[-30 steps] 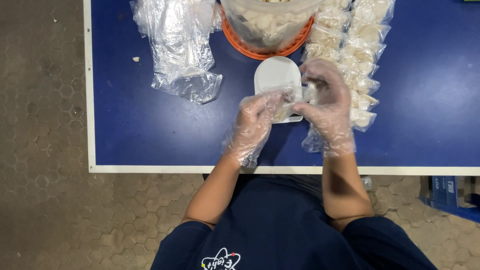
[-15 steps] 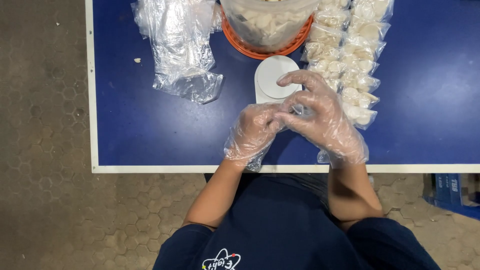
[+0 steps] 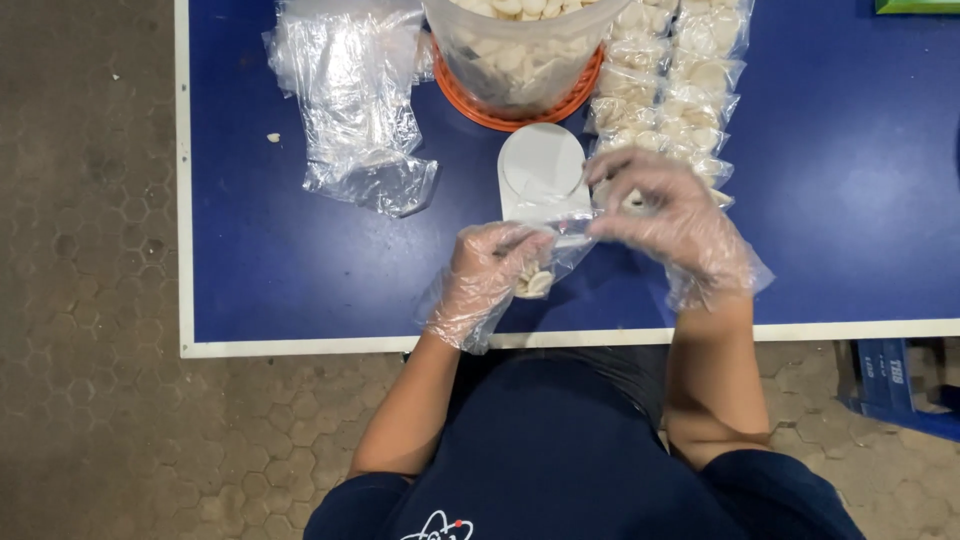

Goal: Scooping snack pieces from a large container into small plastic bags and weighing them on a digital scale for portion control.

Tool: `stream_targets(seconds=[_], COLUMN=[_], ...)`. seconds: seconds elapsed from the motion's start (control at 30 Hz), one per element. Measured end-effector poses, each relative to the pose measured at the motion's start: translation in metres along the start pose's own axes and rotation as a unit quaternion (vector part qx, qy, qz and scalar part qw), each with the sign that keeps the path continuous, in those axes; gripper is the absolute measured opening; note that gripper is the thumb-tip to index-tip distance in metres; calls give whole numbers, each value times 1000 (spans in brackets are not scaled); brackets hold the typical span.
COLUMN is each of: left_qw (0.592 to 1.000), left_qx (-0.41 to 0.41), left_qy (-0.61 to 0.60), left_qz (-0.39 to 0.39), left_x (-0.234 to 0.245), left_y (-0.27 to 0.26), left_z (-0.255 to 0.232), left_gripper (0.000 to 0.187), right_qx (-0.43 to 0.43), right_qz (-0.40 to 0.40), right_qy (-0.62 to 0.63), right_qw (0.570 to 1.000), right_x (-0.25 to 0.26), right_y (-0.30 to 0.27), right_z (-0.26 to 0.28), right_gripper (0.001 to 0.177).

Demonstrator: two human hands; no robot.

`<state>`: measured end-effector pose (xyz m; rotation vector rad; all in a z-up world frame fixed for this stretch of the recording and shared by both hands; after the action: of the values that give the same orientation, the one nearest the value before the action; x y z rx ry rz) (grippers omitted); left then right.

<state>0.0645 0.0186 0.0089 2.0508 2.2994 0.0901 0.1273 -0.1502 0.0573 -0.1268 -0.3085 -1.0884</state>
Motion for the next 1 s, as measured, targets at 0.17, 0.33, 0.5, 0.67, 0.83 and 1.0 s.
stream_targets(seconds=[0.17,0.33,0.5,0.67,0.83,1.0], left_qw=[995,988,994,981,967,970], left_qx=[38,-105,-73,-161,-206,-175], left_qy=[-5,-41,-68,-11,115,167], left_qz=[-87,-106,-43,108,98,-7], left_x=[7,10,-3,-11,-8,-1], left_y=[5,17,23,25,25,45], left_z=[43,45,18,21,22,59], left_gripper=[16,25,27,38,40,34], right_qx=[7,-92,-101,-78,-124,-98], right_qz=[-10,94,-12,-45,-53,-23], right_qy=[122,30,64,102,68,108], right_qw=[992,991,993,991,989,989], right_x=[-6,-63,-48,-38,-42,-32], right_y=[3,3,13,22,25,13], right_z=[-33,-53,-83,-66,-94,-80], right_gripper=[43,54,38,27,29,52])
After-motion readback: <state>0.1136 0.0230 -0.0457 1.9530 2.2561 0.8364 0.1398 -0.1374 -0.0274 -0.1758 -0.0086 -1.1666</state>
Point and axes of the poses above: each hand's wrist, its own y-axis towards the middle knuckle, its own x-axis out of the back of the hand, z = x × y, the point moved 9 cm from there along y, towards the middle knuckle, and after that the axes turned 3 degrees about -y, right-handed, at the moved point
